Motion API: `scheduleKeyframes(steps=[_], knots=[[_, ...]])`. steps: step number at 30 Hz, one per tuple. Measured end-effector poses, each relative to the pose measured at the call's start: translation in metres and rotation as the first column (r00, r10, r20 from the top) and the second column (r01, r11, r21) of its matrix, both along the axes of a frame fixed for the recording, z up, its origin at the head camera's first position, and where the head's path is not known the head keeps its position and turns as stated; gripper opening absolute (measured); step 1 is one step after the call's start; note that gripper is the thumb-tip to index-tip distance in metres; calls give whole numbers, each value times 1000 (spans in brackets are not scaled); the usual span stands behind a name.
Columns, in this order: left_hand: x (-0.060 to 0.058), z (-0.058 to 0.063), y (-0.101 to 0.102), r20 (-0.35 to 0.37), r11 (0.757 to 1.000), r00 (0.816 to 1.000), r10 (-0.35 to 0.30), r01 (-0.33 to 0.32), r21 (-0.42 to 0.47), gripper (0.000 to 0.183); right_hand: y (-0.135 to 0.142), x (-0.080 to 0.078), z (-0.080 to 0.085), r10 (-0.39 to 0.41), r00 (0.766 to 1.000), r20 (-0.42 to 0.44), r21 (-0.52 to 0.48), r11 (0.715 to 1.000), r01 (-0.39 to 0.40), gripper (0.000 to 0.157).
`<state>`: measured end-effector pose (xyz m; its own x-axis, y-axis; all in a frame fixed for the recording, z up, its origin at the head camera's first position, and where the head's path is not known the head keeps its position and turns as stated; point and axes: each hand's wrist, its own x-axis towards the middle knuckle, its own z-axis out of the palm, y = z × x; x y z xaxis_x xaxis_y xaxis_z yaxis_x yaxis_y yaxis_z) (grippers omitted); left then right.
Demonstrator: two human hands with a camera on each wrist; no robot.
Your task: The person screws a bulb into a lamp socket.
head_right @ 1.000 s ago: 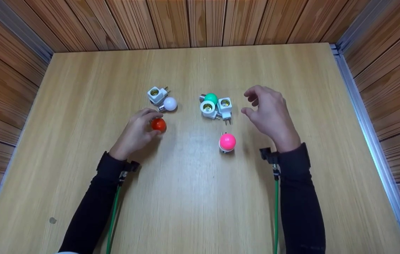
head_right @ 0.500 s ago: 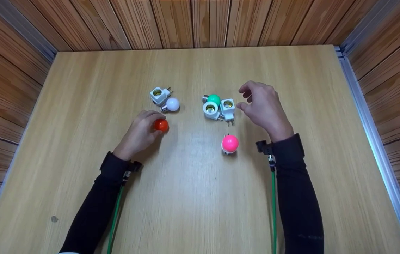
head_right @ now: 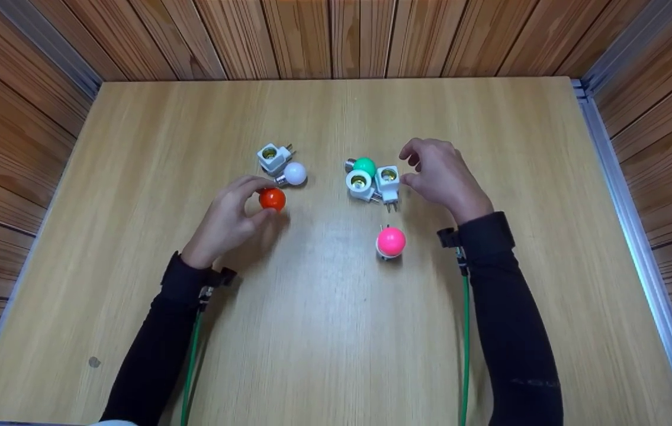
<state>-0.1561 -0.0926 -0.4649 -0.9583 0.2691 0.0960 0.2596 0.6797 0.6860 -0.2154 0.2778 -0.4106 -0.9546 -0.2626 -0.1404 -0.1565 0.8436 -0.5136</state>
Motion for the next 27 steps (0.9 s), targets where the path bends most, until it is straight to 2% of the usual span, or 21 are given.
scheduleKeyframes(steps=[5,12,19,27], knots=[[1,6,-4,-17,998,1000,3,-2,65,45,-1,-12,-11,49,997,61,17,999,-50,44],[2,12,-8,-15,994,1000,4,-2,113,44,-3,-26,-30,63,984,168,-13,998,-62,54],[5,16,-11,-73,988,997,-14,24,150,44,-4,-32,-43,89,978,189,-34,996,-84,52],[10,22,-15,-96,984,995,-5,22,177,46,-8,-34,-46,74,975,207,-26,997,-70,47]])
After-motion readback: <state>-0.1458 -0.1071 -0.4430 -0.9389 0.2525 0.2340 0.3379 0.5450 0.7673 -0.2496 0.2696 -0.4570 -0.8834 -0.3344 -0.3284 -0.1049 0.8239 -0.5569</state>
